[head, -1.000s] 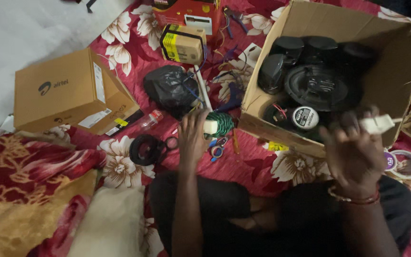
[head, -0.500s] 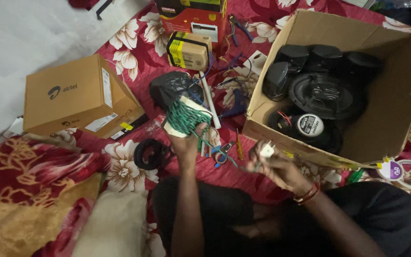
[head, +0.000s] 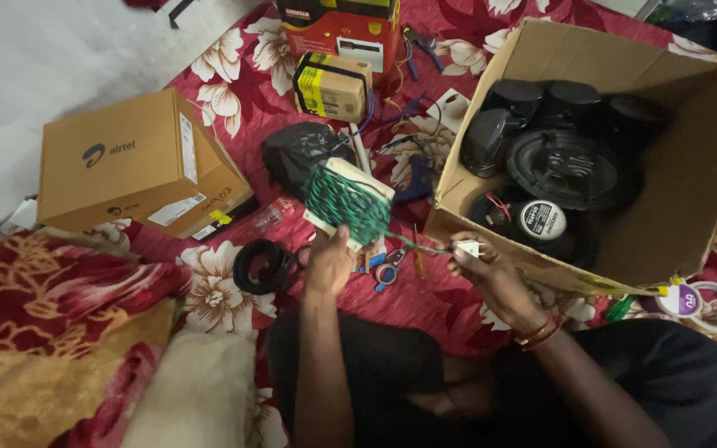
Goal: The person sits on a bed and assembles a white electrical plug by inserting wires into terminals and tightening them with a screwdriver. They then handle a roll of green wire and a glue gun, placing them aside.
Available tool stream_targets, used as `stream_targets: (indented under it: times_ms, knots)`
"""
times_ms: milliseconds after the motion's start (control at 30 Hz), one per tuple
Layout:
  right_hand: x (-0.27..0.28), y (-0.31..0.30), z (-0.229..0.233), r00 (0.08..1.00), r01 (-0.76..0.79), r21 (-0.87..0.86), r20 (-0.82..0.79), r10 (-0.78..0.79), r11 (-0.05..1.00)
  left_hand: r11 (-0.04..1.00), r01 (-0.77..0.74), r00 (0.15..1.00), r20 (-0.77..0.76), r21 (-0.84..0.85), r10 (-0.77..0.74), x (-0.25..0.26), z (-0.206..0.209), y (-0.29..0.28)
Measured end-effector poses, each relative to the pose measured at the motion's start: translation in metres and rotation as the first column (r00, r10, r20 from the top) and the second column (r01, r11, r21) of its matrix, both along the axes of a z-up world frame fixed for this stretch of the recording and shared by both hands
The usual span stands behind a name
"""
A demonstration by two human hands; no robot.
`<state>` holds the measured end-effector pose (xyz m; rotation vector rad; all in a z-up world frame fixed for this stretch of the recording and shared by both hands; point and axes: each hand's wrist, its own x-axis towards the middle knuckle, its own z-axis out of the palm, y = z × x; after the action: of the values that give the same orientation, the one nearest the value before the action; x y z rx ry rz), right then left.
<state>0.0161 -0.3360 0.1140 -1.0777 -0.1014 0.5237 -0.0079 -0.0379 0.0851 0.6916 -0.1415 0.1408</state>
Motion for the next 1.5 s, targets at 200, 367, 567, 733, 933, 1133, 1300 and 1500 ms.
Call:
stream_targets:
  times_ms: [200, 367, 567, 733, 933, 1133, 1300, 1500]
  knots:
    - [0.003, 0.005, -0.002, 0.998, 0.03, -0.073, -0.047, -0.033, 0.997, 0.919, 0.258, 0.961, -0.024, -0.298, -0.277, 0.002, -0.05, -0.011]
    - [-0.001, 0.006, 0.011, 0.997, 0.078, -0.017, -0.025, -0.078, 0.997, 0.881, 0.404, 0.901, -0.06, -0.248, -0.43, 0.011, -0.081, -0.042]
    - [-0.013, -0.004, 0.036, 0.991, 0.111, 0.104, 0.065, -0.118, 0.988, 0.849, 0.285, 0.795, 0.385, 0.445, -0.469, 0.01, -0.02, -0.062]
    - [-0.029, -0.018, 0.061, 0.888, 0.147, -0.207, 0.459, -0.036, 0.967, 0.791, 0.164, 0.764, 0.432, 0.589, -0.479, 0.003, 0.032, -0.066]
    - [-0.036, -0.02, 0.088, 0.812, 0.061, -0.219, 0.578, 0.08, 0.974, 0.816, 0.146, 0.825, 0.387, 0.559, -0.413, 0.0, 0.046, -0.065]
    - [-0.039, -0.024, 0.117, 0.696, 0.078, -0.521, 0.639, 0.328, 0.85, 0.649, -0.309, 0.804, 0.556, 0.695, -0.212, -0.005, 0.065, -0.06]
    - [-0.037, -0.017, 0.132, 0.526, 0.162, -0.499, 0.774, 0.353, 0.852, 0.519, -0.471, 0.787, 0.606, 0.713, -0.118, -0.013, 0.084, -0.07]
    - [-0.024, -0.024, 0.128, 0.596, 0.119, -0.593, 0.684, 0.42, 0.796, 0.509, -0.416, 0.826, 0.547, 0.753, -0.135, -0.021, 0.1, -0.077]
